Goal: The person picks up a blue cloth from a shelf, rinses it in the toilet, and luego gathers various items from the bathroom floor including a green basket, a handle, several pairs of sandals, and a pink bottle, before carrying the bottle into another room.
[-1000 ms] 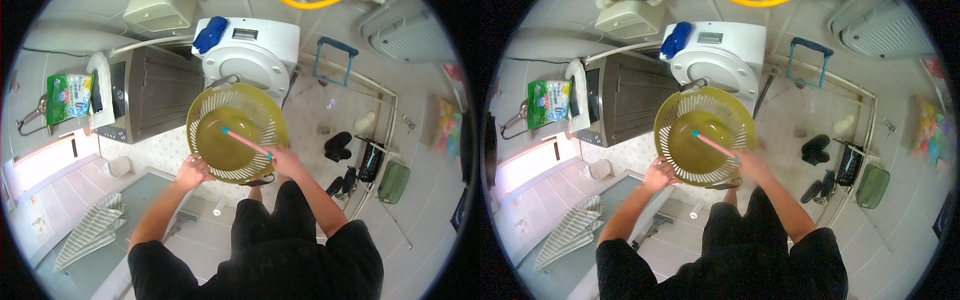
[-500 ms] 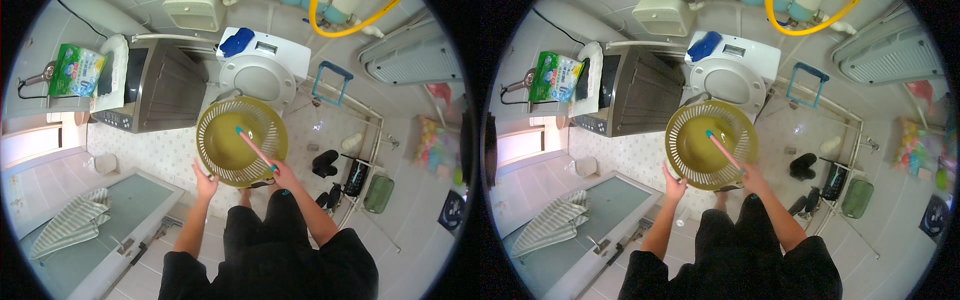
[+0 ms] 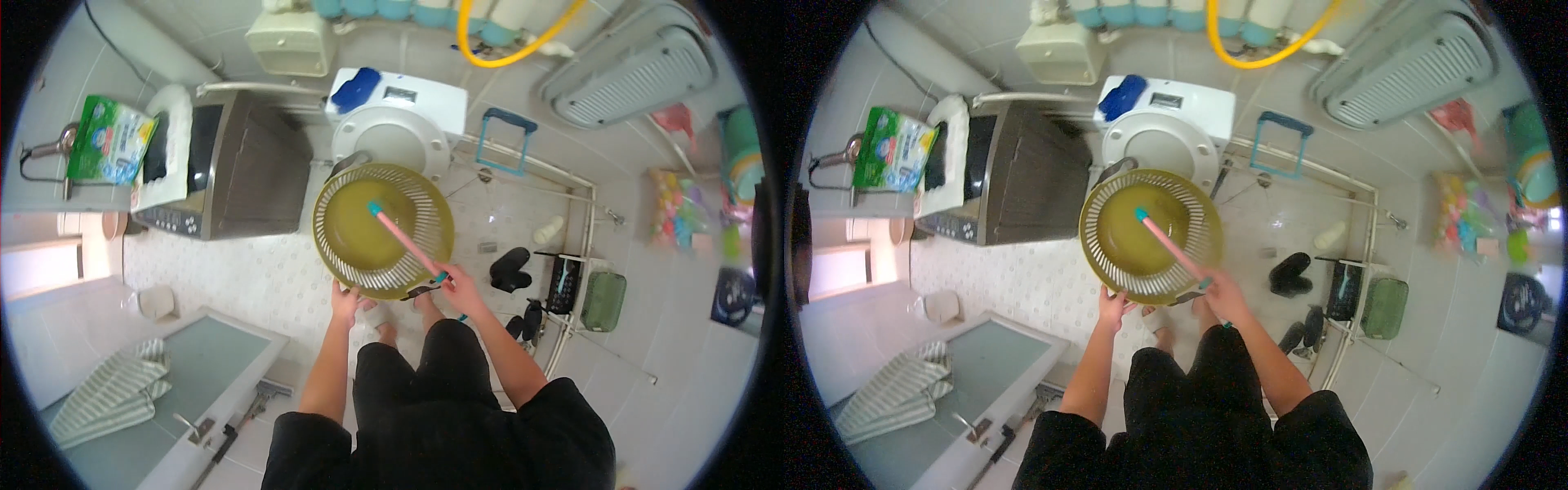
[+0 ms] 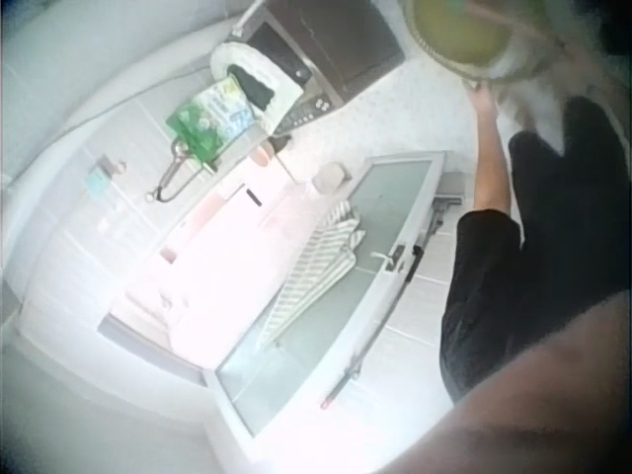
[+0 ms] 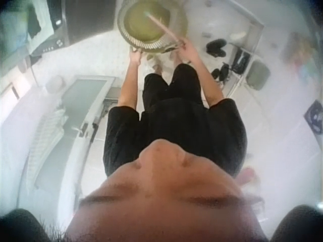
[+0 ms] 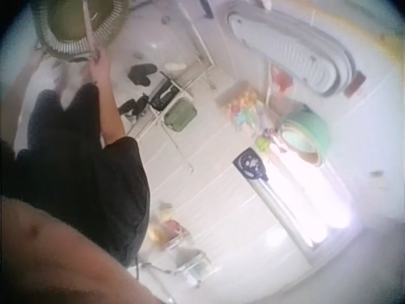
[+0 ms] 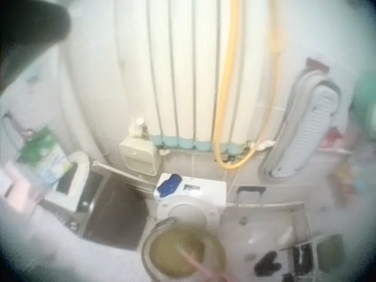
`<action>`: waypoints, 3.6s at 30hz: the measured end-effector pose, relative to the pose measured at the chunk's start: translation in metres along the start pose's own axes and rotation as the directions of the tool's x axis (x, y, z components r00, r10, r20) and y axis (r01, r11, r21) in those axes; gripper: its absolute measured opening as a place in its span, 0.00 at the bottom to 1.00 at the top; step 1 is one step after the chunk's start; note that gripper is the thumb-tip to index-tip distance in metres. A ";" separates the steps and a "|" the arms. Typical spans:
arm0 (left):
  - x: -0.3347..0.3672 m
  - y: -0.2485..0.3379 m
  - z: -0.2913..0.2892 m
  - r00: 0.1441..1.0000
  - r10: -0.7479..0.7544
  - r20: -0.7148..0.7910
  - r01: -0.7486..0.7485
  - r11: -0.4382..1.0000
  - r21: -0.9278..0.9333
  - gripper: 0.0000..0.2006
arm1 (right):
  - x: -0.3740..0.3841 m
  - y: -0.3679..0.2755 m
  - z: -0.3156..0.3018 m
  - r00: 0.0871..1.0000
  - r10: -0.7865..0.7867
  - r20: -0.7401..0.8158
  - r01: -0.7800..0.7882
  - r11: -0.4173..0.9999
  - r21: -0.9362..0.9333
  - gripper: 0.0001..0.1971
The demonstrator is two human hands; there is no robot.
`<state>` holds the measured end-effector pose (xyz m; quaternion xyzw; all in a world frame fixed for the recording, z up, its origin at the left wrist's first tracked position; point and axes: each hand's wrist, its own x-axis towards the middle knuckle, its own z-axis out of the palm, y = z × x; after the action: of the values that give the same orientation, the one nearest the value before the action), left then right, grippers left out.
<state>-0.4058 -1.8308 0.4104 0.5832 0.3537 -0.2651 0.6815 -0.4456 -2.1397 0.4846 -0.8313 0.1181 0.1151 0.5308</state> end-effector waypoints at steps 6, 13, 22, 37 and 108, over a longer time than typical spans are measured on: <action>-0.016 0.005 0.028 0.994 -0.050 0.099 0.037 0.991 0.131 0.40 | -0.039 -0.006 -0.031 0.990 0.039 -0.138 -0.032 0.998 0.052 0.27; -0.011 0.010 0.039 0.992 -0.052 0.115 0.036 0.990 0.139 0.44 | -0.091 -0.017 -0.032 0.927 0.090 -0.364 0.019 0.958 0.285 0.25; -0.039 0.024 0.048 0.990 -0.100 0.102 0.084 0.984 0.158 0.48 | -0.142 -0.018 -0.033 0.794 0.384 -0.471 0.068 0.714 0.697 0.24; -0.191 0.035 0.223 0.737 -0.148 0.659 -0.240 0.854 0.461 0.27 | -0.132 0.020 -0.132 0.831 0.459 -0.315 0.285 0.135 0.949 0.26; -0.237 0.169 1.104 0.384 0.589 0.711 -0.753 0.646 -0.128 0.16 | 0.014 0.167 -0.668 0.635 0.461 -0.620 0.404 0.485 0.775 0.18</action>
<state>-0.2285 -2.8977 0.7780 0.5987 -0.2315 -0.2003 0.7402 -0.4419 -2.8163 0.6111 -0.4003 0.3891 -0.3181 0.7662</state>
